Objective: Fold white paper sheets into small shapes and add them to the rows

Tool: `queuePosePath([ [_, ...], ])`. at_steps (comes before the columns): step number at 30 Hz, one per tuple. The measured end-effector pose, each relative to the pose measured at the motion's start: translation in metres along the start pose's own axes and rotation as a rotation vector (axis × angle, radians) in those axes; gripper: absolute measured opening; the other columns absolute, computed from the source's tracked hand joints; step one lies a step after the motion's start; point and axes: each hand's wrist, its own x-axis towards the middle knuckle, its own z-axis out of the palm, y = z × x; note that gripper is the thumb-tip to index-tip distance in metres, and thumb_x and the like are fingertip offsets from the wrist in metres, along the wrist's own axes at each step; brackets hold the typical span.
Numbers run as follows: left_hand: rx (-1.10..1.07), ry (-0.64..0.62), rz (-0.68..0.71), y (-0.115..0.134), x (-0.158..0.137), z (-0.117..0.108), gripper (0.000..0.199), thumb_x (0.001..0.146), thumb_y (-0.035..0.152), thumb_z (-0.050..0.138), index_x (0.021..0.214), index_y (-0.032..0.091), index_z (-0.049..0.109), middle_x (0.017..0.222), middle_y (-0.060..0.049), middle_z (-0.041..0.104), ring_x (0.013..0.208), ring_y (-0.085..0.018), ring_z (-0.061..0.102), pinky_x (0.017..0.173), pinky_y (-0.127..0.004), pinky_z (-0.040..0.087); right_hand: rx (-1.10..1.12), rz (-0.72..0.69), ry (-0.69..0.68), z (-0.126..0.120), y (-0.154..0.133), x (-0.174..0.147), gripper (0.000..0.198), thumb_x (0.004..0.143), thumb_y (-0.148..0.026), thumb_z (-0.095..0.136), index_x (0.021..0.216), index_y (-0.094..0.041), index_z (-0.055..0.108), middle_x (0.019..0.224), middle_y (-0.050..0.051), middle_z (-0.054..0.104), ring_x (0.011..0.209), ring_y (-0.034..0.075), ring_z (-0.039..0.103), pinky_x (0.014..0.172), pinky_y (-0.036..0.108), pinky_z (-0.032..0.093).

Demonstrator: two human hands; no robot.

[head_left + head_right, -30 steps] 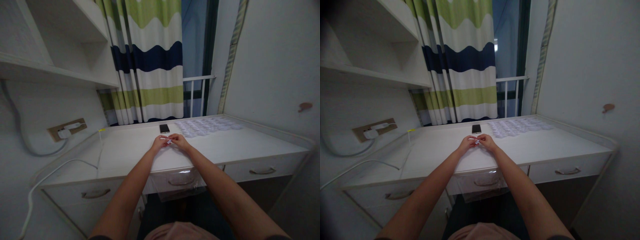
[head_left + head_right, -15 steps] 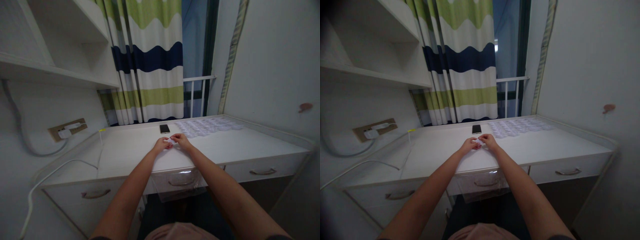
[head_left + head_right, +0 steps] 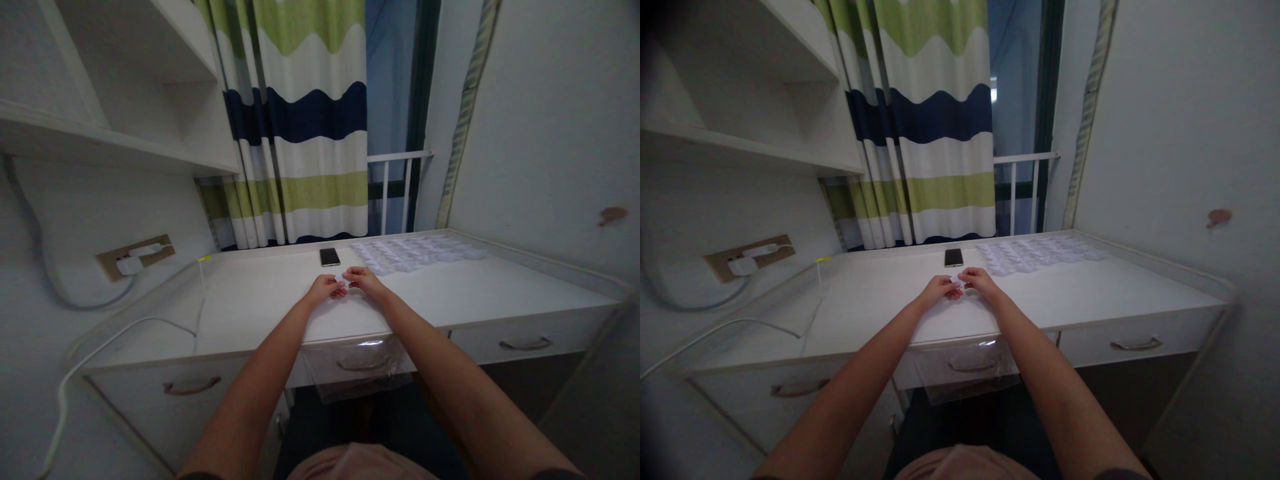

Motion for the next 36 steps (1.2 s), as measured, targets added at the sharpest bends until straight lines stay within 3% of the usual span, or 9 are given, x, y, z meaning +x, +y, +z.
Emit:
queuePosePath([
  [7,0.052,0.132,0.029,0.001,0.0,0.001,0.02,0.068,0.028,0.065,0.075,0.012,0.055,0.061,-0.002,0.061,0.048,-0.009,0.057,0.042,-0.016,0.038,-0.002,-0.025,0.109,0.0,0.008,0.006,0.03,0.051,-0.04,0.071,0.064,-0.016,0.057,0.056,-0.003,0.054,0.051,0.008,0.05,0.051,0.022,0.044],
  [11,0.058,0.228,0.112,0.001,0.0,0.001,0.021,0.064,0.027,0.067,0.072,0.013,0.053,0.067,0.0,0.057,0.046,-0.007,0.054,0.038,-0.015,0.037,-0.127,-0.079,0.055,0.0,0.014,0.009,0.026,0.054,-0.038,0.067,0.059,-0.015,0.058,0.054,-0.002,0.054,0.049,0.009,0.048,0.047,0.022,0.04],
  [20,0.007,0.229,0.173,0.0,0.001,0.0,0.025,0.057,0.029,0.07,0.065,0.013,0.052,0.062,0.001,0.052,0.053,-0.008,0.05,0.038,-0.016,0.041,-0.271,-0.194,0.044,0.0,0.017,0.011,0.021,0.06,-0.036,0.063,0.061,-0.015,0.059,0.056,0.0,0.055,0.055,0.011,0.048,0.055,0.025,0.04],
  [28,-0.208,0.281,0.167,0.002,0.004,-0.004,0.027,0.055,0.03,0.07,0.065,0.014,0.051,0.068,0.0,0.054,0.066,-0.012,0.054,0.053,-0.025,0.05,-0.25,-0.193,0.133,-0.003,0.017,0.013,0.025,0.064,-0.041,0.058,0.065,-0.017,0.053,0.057,-0.003,0.05,0.051,0.009,0.047,0.049,0.022,0.038],
  [32,-0.355,0.321,0.226,0.001,0.004,-0.009,0.026,0.061,0.031,0.068,0.071,0.015,0.05,0.075,-0.001,0.058,0.074,-0.012,0.057,0.067,-0.03,0.051,-0.1,-0.129,0.226,-0.002,0.023,0.017,0.03,0.066,-0.046,0.056,0.072,-0.019,0.046,0.061,-0.004,0.051,0.051,0.01,0.054,0.045,0.021,0.04],
  [36,-0.42,0.33,0.247,0.0,0.003,-0.011,0.025,0.063,0.03,0.066,0.072,0.016,0.048,0.077,-0.001,0.059,0.076,-0.012,0.057,0.072,-0.033,0.051,0.047,-0.094,0.232,0.0,0.026,0.019,0.032,0.067,-0.046,0.056,0.074,-0.021,0.04,0.063,-0.005,0.053,0.055,0.012,0.06,0.051,0.025,0.047],
])
